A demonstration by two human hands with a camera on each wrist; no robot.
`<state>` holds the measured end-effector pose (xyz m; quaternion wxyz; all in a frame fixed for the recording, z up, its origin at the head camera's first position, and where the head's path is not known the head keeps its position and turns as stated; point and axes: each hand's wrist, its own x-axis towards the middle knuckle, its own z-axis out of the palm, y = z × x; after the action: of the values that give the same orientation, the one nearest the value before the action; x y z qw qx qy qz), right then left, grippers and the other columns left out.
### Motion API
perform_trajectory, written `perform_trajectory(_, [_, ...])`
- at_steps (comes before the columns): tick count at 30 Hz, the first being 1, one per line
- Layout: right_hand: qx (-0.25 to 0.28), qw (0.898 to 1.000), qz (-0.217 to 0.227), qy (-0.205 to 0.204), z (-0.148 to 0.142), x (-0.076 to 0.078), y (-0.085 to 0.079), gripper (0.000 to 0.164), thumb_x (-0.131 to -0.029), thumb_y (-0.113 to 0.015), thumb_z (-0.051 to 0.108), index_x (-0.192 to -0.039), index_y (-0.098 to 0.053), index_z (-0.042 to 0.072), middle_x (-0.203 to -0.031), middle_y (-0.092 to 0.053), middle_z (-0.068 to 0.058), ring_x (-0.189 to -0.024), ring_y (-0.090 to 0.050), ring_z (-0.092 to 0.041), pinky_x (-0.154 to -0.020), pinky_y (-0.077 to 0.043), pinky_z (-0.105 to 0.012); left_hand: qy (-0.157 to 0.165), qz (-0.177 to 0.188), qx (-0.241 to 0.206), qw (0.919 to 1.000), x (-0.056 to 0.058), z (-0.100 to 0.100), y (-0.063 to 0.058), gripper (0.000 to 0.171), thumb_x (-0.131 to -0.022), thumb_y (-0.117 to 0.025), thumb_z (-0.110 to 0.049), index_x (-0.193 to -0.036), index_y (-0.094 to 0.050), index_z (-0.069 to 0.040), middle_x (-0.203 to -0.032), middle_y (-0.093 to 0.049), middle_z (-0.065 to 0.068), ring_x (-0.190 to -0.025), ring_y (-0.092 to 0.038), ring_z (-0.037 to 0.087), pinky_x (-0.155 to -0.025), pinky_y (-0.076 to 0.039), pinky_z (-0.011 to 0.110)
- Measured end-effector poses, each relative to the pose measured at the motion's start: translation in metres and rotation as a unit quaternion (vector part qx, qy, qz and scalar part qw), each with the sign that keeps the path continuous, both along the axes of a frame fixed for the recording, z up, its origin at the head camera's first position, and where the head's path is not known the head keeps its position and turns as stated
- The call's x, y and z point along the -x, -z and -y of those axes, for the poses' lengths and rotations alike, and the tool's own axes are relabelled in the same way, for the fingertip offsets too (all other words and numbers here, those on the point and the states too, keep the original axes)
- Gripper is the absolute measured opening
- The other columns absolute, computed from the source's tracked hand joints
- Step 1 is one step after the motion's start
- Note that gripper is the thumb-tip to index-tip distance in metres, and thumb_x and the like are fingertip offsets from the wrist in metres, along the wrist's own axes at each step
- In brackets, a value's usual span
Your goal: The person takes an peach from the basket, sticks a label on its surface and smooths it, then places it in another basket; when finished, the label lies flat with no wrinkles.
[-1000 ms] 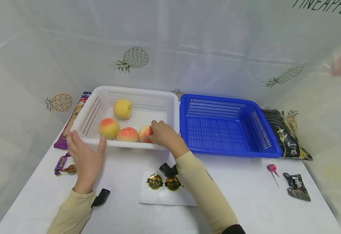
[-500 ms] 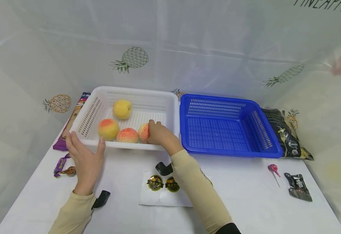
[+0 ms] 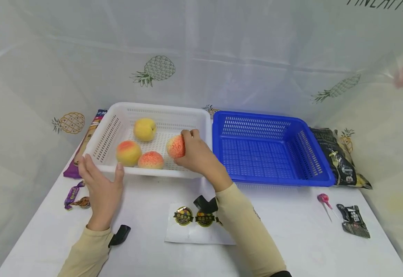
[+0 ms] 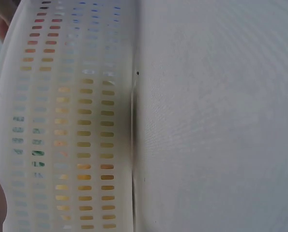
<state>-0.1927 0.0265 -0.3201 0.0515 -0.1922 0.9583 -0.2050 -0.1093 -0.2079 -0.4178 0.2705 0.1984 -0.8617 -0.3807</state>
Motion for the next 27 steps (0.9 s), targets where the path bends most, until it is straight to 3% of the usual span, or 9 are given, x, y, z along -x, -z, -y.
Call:
perform_trajectory(6, [0.009, 0.999, -0.048, -0.003, -0.042, -0.031, -0.031, 0.074, -0.068, -0.066, 0.044, -0.128, -0.035, 0.014, -0.114, -0.042, -0.002, -0.080, -0.054, -0.014, -0.068, -0.047, -0.028, 0.011, -0.021, -0.015, 0.9996, 0.000, 0.001, 0.000, 0.081, -0.083, -0.054, -0.039, -0.142, -0.002, -0.019, -0.146, 0.012, -0.007, -0.135, -0.004, 0.020, -0.099, -0.023, 0.054])
perform_trajectory(12, [0.038, 0.998, -0.054, -0.018, -0.086, -0.063, -0.043, 0.067, -0.069, -0.065, 0.050, -0.124, -0.041, 0.021, -0.105, -0.045, 0.007, -0.080, -0.053, -0.008, -0.068, -0.047, -0.026, 0.014, -0.034, -0.016, 0.9992, 0.001, 0.003, 0.001, 0.078, -0.083, -0.054, -0.037, -0.141, -0.007, -0.016, -0.146, 0.011, -0.007, -0.135, -0.002, 0.016, -0.103, -0.020, 0.049])
perform_trajectory(17, [0.058, 0.993, -0.073, -0.074, -0.112, -0.085, -0.038, 0.066, -0.069, -0.067, 0.047, -0.126, -0.040, 0.026, -0.110, -0.046, 0.012, -0.088, -0.051, -0.002, -0.070, -0.047, -0.022, 0.016, -0.041, -0.014, 0.9990, 0.001, 0.003, 0.001, 0.076, -0.083, -0.055, -0.036, -0.140, -0.010, -0.013, -0.146, 0.010, -0.006, -0.134, -0.005, 0.018, -0.102, -0.022, 0.049])
perform_trajectory(20, [0.070, 0.991, -0.061, -0.093, -0.121, -0.095, -0.030, 0.066, -0.068, -0.068, 0.046, -0.124, -0.039, 0.025, -0.109, -0.048, 0.015, -0.088, -0.051, 0.001, -0.072, -0.047, -0.021, 0.013, -0.039, -0.012, 0.9991, 0.001, 0.002, 0.000, 0.074, -0.084, -0.054, -0.036, -0.139, -0.012, -0.012, -0.146, 0.010, -0.006, -0.134, -0.007, 0.018, -0.101, -0.024, 0.050])
perform_trajectory(27, [0.037, 0.996, -0.049, -0.064, -0.118, -0.109, 0.002, 0.060, -0.065, -0.070, 0.046, -0.113, -0.043, 0.020, -0.090, -0.051, 0.017, -0.069, -0.049, 0.004, -0.061, -0.044, -0.014, 0.012, -0.043, -0.006, 0.9990, 0.003, 0.000, 0.001, 0.072, -0.083, -0.054, -0.036, -0.138, -0.014, -0.010, -0.146, 0.009, -0.004, -0.134, -0.006, 0.018, -0.099, -0.026, 0.051])
